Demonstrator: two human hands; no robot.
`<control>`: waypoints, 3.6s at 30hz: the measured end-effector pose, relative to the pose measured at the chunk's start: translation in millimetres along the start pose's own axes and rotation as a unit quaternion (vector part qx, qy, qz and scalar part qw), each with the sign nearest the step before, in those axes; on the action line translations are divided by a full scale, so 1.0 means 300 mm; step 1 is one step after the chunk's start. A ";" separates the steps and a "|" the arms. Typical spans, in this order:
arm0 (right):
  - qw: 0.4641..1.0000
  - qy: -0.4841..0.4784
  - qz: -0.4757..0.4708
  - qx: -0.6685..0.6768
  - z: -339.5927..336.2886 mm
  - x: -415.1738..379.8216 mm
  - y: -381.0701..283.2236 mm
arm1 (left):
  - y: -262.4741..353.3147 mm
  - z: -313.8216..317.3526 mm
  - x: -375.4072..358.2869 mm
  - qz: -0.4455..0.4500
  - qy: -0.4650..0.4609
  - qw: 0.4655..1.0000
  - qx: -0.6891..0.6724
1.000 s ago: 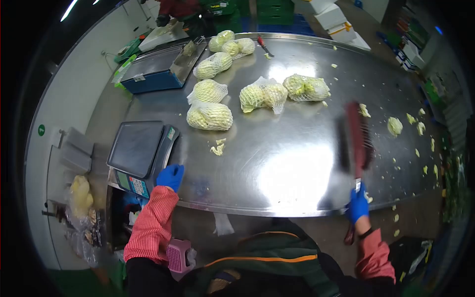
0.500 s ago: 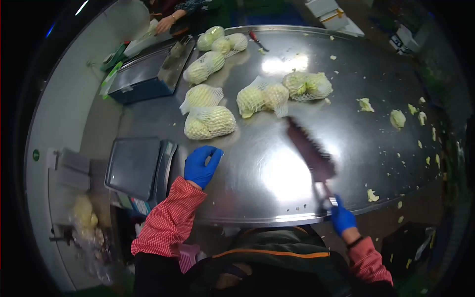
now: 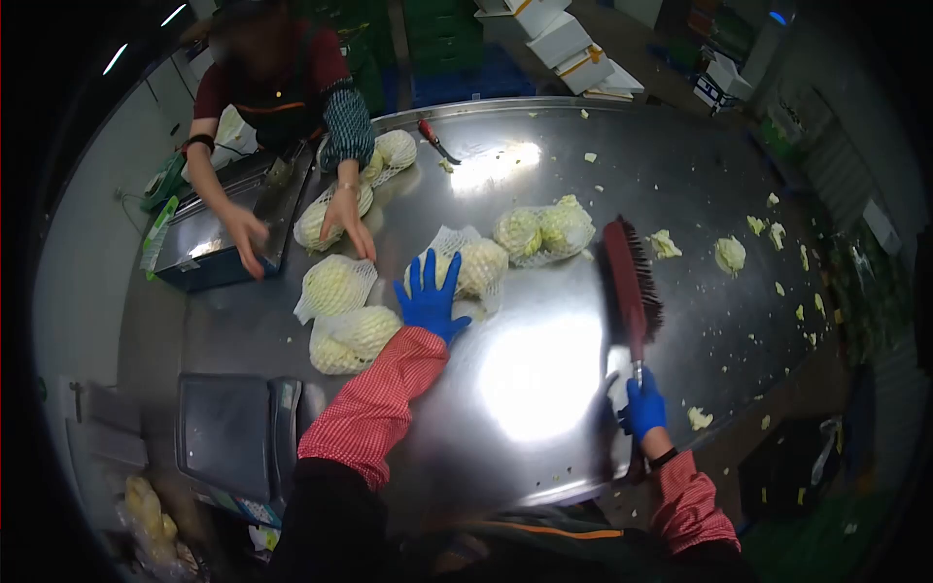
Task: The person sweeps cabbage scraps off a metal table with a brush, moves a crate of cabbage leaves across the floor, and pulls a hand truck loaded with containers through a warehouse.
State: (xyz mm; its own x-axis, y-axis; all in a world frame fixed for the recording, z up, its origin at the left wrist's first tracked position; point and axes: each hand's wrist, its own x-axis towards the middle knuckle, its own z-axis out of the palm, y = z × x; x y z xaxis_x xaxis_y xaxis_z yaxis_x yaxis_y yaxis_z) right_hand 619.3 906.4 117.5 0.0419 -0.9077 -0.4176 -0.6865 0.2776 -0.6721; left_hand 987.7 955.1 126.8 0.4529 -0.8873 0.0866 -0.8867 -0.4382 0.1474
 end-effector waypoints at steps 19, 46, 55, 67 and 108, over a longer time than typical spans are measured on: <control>0.975 -0.114 -0.138 -0.133 0.161 0.292 -0.177 | -0.183 0.162 0.317 -0.182 0.068 0.981 0.023; 0.963 -0.255 -0.062 0.054 0.084 0.391 -0.200 | 0.249 0.182 0.646 0.014 -0.065 0.996 -0.062; 0.927 -0.332 -0.173 -0.010 0.385 0.388 -0.402 | -0.098 0.087 0.625 -0.150 -0.020 0.985 0.077; 0.987 0.042 -0.074 -0.138 -0.201 0.857 0.125 | -0.239 0.115 0.582 -0.222 -0.041 0.973 0.044; 0.967 0.125 -0.021 0.220 -0.520 0.992 -0.078 | 0.223 0.323 -0.020 -0.080 0.015 0.981 -0.176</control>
State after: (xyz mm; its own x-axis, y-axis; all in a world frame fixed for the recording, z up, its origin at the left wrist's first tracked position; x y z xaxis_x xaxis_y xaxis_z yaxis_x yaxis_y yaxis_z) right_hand 534.7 580.7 104.2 -0.1509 -0.9538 -0.2599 -0.3096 0.2953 -0.9038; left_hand 916.8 917.2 40.7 0.5918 -0.8036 0.0630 -0.7190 -0.4909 0.4920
